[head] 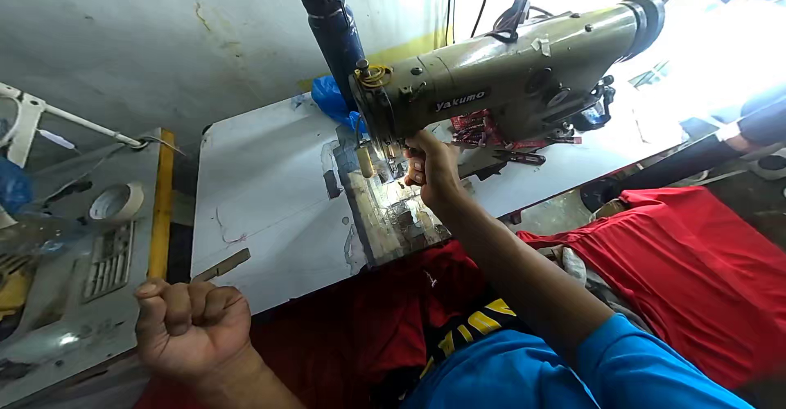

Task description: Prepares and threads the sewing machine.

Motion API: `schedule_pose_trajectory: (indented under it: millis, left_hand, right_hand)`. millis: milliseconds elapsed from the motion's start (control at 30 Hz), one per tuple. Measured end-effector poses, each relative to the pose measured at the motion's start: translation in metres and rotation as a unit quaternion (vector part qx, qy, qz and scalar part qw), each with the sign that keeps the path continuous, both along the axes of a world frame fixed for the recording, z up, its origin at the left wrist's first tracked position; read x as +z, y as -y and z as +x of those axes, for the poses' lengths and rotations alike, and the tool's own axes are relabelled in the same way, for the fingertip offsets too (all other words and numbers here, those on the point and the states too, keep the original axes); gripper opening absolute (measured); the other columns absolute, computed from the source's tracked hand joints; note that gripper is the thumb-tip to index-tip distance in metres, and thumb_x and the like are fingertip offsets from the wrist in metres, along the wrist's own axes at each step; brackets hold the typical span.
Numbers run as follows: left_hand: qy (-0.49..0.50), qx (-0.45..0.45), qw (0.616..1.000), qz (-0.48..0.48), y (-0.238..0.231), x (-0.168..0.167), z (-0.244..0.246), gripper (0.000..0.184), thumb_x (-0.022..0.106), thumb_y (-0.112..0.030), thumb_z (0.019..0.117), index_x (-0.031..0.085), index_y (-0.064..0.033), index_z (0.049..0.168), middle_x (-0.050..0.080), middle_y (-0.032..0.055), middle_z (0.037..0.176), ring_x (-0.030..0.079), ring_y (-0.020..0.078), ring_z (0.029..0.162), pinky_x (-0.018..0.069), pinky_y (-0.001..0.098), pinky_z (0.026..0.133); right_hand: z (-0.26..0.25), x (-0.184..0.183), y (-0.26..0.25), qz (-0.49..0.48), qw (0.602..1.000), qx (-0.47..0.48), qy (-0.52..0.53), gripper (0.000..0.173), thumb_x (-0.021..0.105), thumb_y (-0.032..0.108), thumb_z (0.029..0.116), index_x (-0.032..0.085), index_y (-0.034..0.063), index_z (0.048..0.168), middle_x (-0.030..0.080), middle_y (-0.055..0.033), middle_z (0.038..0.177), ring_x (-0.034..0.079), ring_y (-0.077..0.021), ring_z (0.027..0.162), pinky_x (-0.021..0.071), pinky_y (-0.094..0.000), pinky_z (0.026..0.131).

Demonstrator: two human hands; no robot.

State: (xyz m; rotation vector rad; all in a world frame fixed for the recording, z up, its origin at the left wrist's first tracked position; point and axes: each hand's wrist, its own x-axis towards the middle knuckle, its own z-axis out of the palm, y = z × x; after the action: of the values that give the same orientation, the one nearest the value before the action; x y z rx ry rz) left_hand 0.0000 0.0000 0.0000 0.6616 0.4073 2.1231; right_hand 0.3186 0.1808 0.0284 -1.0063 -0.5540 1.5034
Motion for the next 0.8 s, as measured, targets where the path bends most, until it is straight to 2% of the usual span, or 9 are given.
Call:
schedule_pose_trajectory:
  millis: [167, 400, 533, 667, 800]
  left_hand:
    - [0.035, -0.024, 0.998, 0.044, -0.001, 0.001, -0.01, 0.018, 0.051, -0.017, 0.1049, 0.062, -0.0036, 0.103, 0.05, -0.0037, 0.057, 0.049, 0.0064, 0.045, 0.0462, 0.0207, 0.045]
    - [0.024, 0.027, 0.996, 0.079, 0.005, 0.001, -0.025, 0.025, 0.043, -0.019, 0.1065, 0.059, -0.002, 0.097, 0.048, -0.0007, 0.057, 0.048, 0.0096, 0.045, 0.0456, 0.0232, 0.044]
    - [0.048, 0.03, 0.991, 0.118, 0.009, 0.002, -0.034, 0.036, 0.033, -0.026, 0.1095, 0.056, -0.0014, 0.097, 0.046, 0.0, 0.058, 0.047, 0.0102, 0.045, 0.0447, 0.0238, 0.043]
    - [0.038, 0.017, 0.991, 0.129, 0.01, 0.002, -0.038, 0.034, 0.037, -0.026, 0.1086, 0.056, -0.0015, 0.096, 0.047, 0.0007, 0.058, 0.047, 0.011, 0.045, 0.0449, 0.0246, 0.044]
    - [0.047, 0.018, 0.99, 0.133, 0.012, 0.008, -0.036, 0.037, 0.035, -0.028, 0.1091, 0.056, -0.0003, 0.095, 0.046, 0.0011, 0.058, 0.047, 0.011, 0.045, 0.0455, 0.0244, 0.044]
  right_hand:
    - [0.0, -0.002, -0.001, 0.003, 1.0, 0.003, -0.006, 0.023, 0.061, 0.02, 0.0936, 0.059, 0.009, 0.074, 0.05, -0.0007, 0.058, 0.038, -0.0081, 0.038, 0.0383, -0.0258, 0.036]
    - [0.0, -0.004, -0.001, 0.017, 1.0, 0.0, -0.013, 0.024, 0.062, 0.02, 0.0926, 0.059, 0.0083, 0.072, 0.046, 0.0005, 0.055, 0.037, -0.0087, 0.038, 0.0387, -0.027, 0.035]
    - [0.001, -0.005, -0.001, 0.018, 1.0, 0.002, -0.008, 0.025, 0.061, 0.019, 0.0939, 0.059, 0.0081, 0.072, 0.05, -0.0006, 0.058, 0.038, -0.0084, 0.038, 0.0388, -0.0259, 0.035]
    - [0.001, -0.006, -0.001, 0.03, 1.0, 0.005, -0.006, 0.025, 0.061, 0.019, 0.0939, 0.059, 0.0075, 0.072, 0.044, 0.0011, 0.054, 0.037, -0.0086, 0.038, 0.0399, -0.027, 0.036]
    - [0.008, -0.01, 0.005, 0.048, 0.998, 0.027, -0.006, 0.027, 0.058, 0.025, 0.0991, 0.064, 0.0048, 0.081, 0.048, 0.0004, 0.055, 0.042, -0.0091, 0.04, 0.0422, -0.0273, 0.037]
